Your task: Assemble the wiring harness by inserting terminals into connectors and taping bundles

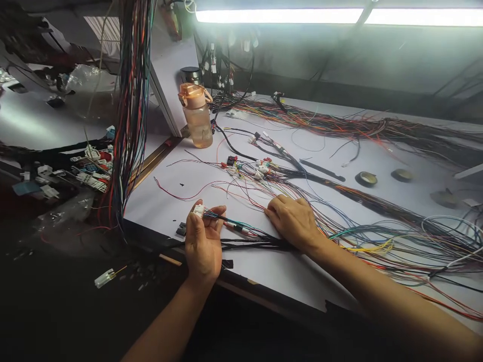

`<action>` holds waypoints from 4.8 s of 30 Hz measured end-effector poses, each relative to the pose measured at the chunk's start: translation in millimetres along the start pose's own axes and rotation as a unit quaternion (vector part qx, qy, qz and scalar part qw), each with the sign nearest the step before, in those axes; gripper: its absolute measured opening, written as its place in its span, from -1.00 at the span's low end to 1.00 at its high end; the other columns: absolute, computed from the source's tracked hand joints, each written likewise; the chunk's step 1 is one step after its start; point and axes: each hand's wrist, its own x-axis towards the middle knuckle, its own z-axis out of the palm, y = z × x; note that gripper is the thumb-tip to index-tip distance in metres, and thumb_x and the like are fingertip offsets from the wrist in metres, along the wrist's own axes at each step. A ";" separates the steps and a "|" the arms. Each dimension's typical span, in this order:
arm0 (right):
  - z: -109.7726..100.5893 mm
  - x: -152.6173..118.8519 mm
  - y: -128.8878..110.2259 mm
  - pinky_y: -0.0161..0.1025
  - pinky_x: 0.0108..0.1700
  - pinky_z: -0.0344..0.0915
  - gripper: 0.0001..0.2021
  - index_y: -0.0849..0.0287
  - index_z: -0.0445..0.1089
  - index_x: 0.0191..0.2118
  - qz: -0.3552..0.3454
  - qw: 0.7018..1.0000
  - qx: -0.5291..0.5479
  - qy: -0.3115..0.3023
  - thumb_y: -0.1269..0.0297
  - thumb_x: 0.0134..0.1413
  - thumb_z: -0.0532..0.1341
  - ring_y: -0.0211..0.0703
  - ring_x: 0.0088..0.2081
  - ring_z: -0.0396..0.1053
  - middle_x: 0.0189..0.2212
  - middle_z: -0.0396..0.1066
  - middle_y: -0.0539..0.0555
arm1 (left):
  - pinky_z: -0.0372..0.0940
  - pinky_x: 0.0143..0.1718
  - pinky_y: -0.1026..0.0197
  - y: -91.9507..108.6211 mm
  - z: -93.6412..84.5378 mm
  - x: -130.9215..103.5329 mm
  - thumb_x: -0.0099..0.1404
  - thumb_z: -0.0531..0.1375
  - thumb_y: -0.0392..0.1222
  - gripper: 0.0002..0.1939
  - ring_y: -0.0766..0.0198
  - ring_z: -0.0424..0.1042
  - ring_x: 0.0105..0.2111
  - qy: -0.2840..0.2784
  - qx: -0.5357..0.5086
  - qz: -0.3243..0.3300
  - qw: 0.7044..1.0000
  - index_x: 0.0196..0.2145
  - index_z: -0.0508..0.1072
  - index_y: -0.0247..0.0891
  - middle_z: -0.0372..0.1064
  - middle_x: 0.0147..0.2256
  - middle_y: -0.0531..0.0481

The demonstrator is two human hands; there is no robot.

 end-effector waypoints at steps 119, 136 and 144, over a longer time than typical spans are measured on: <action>-14.1 78.7 64.8 -0.17 -0.17 -0.05 -0.80 0.10 0.42 -0.18 0.035 0.999 0.014 -0.022 0.29 0.27 0.05 -0.13 -0.24 0.35 -0.25 0.51 0.05 | 0.19 0.12 -0.25 0.0 -0.3 4.8 0.31 0.12 0.15 -0.59 0.15 0.49 -0.17 0.021 0.051 0.023 0.998 -0.05 0.43 -0.17 0.52 -0.33 -0.07; -17.4 58.3 59.7 -0.14 -0.14 -0.04 -0.75 0.17 0.46 -0.27 -0.004 0.996 0.000 -0.084 0.27 0.27 0.05 -0.11 -0.15 0.33 -0.14 0.40 0.11 | 0.17 0.13 -0.26 -1.9 -3.1 5.5 0.33 0.10 0.14 -0.60 0.15 0.48 -0.15 0.008 0.044 0.031 0.999 -0.06 0.43 -0.17 0.52 -0.32 -0.09; -16.6 46.5 70.7 -0.17 -0.11 0.05 -0.83 0.12 0.44 -0.28 0.014 0.990 0.132 -0.053 0.27 0.22 0.10 -0.15 -0.21 0.36 -0.21 0.47 0.04 | 0.19 0.12 -0.24 -1.7 -1.6 5.1 0.31 0.12 0.15 -0.61 0.16 0.48 -0.16 0.008 0.039 0.027 0.999 -0.09 0.44 -0.16 0.51 -0.33 -0.07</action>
